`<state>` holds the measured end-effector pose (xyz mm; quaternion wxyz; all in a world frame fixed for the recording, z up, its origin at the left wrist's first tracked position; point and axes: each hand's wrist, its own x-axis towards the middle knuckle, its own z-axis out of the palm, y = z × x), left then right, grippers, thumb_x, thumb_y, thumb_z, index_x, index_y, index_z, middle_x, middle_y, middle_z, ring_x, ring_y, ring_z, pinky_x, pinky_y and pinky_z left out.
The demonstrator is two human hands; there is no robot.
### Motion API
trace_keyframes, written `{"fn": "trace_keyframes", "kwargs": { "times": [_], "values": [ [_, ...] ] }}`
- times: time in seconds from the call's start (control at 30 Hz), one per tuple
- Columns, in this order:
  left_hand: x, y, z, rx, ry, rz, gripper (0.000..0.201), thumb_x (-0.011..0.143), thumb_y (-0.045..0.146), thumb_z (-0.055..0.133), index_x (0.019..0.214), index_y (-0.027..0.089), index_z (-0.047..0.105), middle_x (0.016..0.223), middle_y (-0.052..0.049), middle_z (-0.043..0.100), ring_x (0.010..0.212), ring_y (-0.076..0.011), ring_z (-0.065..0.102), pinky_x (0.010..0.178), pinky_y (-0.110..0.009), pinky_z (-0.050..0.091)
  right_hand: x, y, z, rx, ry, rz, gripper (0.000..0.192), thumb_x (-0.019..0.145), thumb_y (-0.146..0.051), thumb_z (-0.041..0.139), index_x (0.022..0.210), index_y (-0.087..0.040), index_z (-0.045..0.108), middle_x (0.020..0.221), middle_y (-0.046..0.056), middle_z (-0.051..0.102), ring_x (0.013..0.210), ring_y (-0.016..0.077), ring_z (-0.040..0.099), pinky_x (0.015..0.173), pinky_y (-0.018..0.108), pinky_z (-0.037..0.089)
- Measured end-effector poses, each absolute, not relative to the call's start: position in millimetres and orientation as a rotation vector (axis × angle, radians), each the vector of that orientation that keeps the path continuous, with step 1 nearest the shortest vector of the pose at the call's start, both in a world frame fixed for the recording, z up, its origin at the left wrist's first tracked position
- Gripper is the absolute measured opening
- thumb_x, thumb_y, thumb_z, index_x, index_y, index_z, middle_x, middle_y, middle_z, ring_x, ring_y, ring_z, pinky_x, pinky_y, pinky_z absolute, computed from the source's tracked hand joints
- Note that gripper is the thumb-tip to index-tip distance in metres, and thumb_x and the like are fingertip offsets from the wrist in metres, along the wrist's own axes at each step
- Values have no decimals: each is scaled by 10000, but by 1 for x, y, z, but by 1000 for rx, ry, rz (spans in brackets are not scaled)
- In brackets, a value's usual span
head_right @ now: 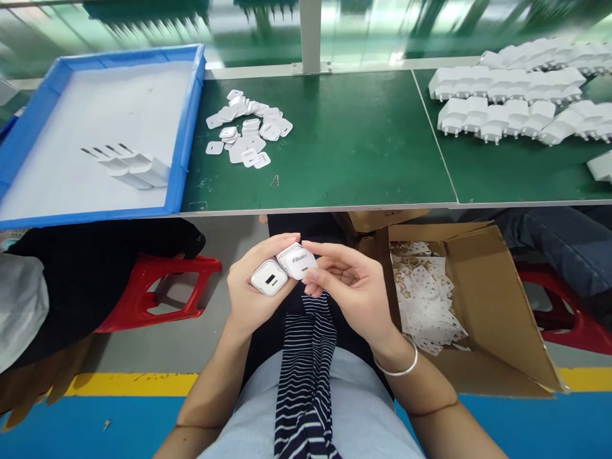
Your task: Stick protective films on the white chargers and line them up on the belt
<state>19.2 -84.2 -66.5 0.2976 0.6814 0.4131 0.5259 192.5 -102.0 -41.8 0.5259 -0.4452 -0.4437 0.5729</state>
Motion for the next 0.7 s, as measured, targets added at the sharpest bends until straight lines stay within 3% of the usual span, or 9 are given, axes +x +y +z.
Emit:
{"fn": "trace_keyframes", "kwargs": {
  "times": [0.57,0.7],
  "values": [
    [13,-85,-63,1907,1035,1354,410,817,100,765,1207,213,706,1237,-88,758,1133,-217,735,1004,-361,614,194,-99,-37,-1103,-1105,1456,291,832,-140,820,1086,-283,822,704,-22,746,564,117,701,522,219,625],
    [13,-86,-64,1936,1045,1347,390,835,111,747,1208,216,703,1240,-88,757,1133,-222,736,996,-367,617,196,-97,-37,-1115,-1087,1518,375,839,-153,813,1191,-274,768,691,-27,736,541,124,682,495,230,604]
  ]
}}
